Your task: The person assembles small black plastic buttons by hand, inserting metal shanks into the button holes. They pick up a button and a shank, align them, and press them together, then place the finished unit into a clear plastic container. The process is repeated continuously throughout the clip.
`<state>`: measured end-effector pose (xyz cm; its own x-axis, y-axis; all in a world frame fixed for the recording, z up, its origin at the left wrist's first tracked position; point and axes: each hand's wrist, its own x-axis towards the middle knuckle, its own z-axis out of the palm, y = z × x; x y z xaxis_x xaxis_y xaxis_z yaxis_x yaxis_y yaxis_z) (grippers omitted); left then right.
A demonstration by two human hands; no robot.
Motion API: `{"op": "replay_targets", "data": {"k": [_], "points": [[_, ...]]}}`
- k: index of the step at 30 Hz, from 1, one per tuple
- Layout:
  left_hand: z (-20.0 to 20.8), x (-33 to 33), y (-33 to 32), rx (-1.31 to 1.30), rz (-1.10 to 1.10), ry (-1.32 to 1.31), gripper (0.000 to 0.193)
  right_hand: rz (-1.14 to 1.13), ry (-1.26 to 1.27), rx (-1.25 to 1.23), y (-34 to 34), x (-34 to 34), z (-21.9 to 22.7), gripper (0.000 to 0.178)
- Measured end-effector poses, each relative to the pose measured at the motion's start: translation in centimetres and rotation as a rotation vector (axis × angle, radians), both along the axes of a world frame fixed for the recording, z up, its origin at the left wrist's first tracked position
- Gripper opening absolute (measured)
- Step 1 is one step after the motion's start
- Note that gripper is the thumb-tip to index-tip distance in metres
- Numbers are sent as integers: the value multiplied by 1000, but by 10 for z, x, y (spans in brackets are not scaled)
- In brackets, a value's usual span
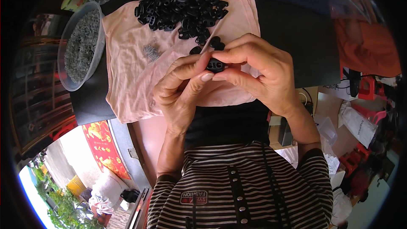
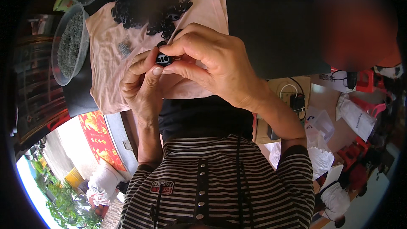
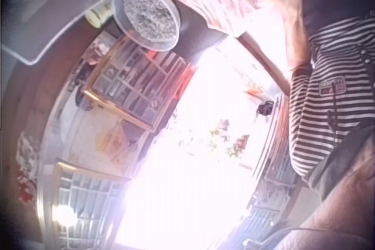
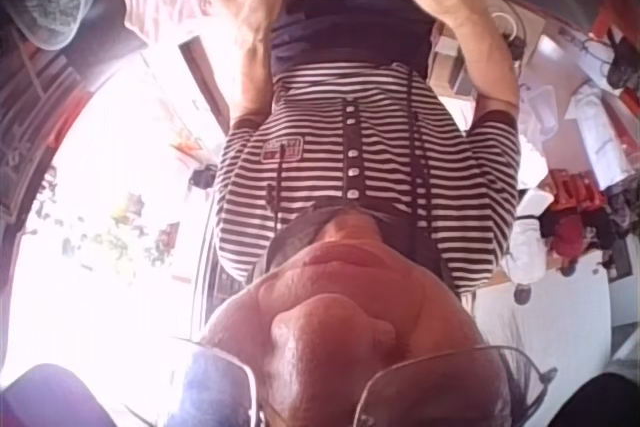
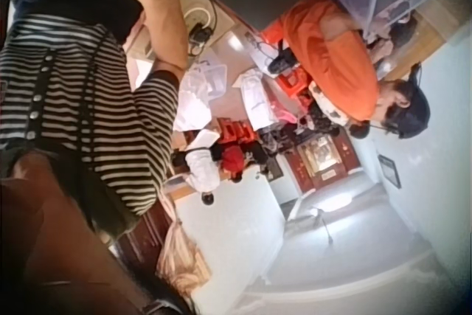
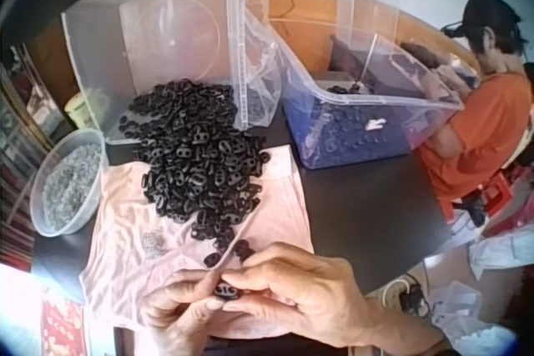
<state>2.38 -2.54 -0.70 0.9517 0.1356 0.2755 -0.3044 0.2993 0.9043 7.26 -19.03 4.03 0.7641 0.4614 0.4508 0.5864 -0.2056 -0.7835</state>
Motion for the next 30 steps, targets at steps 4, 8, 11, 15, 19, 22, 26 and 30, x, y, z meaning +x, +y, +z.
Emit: {"op": "replay_targets", "data": {"k": [4, 8, 11, 15, 19, 22, 26, 30], "points": [[0, 0, 1, 59, -11, 18, 21, 14, 35, -59, -2, 0, -1, 21], [1, 2, 2, 45, -4, 77, 23, -29, 117, -24, 3, -3, -8, 23], [4, 3, -1, -33, 44, 126, 26, -104, 95, 99, 14, 0, -12, 26], [4, 5, -1, -150, 34, 103, 33, -42, 185, 140, 17, 0, -5, 24], [2, 2, -1, -134, 18, 75, 37, -63, 176, 45, 7, 4, 6, 19], [2, 7, -1, -202, 94, 34, 32, -224, 71, 87, -9, 18, 23, 15], [1, 9, -4, -297, 169, 75, 37, -779, -350, 71, -54, 63, 63, 22], [-1, 8, -1, -288, 171, 27, 35, -717, -291, -126, -100, 108, 73, 15]]}}
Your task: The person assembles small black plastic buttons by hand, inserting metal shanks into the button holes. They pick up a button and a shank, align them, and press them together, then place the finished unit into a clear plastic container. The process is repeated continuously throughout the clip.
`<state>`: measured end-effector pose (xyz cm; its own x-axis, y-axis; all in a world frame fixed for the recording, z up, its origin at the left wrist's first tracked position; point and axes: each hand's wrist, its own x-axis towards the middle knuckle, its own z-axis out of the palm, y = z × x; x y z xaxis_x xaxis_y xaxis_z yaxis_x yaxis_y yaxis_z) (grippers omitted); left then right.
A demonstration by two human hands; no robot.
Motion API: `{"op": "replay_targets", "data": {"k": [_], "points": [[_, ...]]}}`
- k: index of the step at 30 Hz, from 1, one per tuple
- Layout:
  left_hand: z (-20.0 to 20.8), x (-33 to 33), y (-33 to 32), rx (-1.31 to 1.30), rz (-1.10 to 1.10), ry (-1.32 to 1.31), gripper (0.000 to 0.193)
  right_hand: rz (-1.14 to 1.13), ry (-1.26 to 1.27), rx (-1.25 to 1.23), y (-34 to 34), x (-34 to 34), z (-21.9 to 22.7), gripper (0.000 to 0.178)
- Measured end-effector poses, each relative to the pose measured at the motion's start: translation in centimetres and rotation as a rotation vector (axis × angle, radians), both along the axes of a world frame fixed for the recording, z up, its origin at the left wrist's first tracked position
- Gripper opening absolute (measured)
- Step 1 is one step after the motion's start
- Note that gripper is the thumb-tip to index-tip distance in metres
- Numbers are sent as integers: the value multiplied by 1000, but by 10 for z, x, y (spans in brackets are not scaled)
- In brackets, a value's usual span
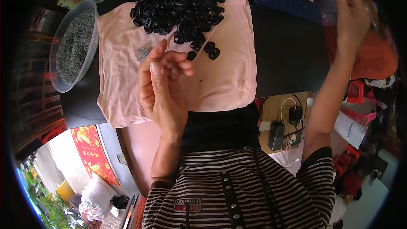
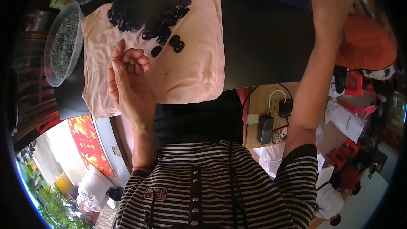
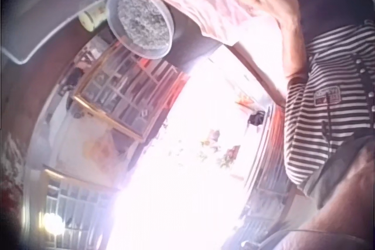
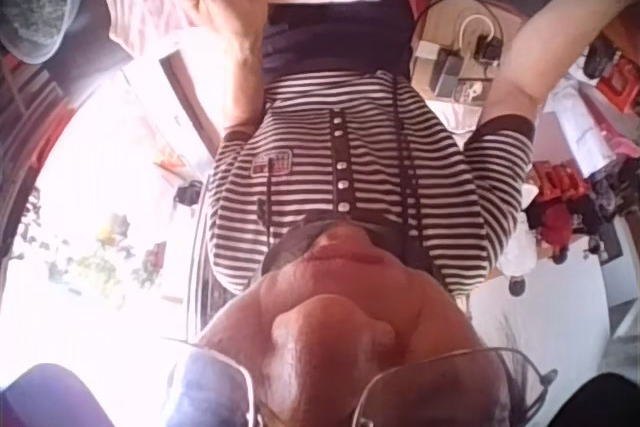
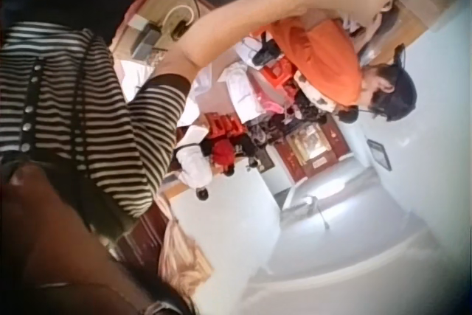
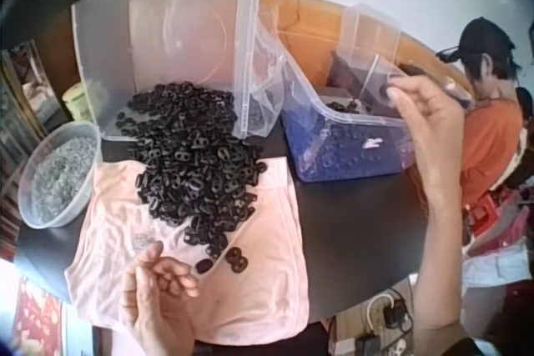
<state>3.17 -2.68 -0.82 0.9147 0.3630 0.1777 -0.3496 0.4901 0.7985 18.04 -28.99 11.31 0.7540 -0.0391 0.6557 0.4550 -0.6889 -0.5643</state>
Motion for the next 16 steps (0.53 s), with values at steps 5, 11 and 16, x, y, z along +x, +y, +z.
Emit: {"op": "replay_targets", "data": {"k": [5, 11, 16], "points": [[83, -53, 19, 825, -163, 209, 17, -18, -185, -5, 13, -9, -18, 16], [124, -92, 15, 933, -190, -263, 10, -69, -37, 220, 31, -54, -29, 21], [124, -69, -48, 803, 29, -309, 17, 22, -42, 151, 41, -97, -32, 24]]}}
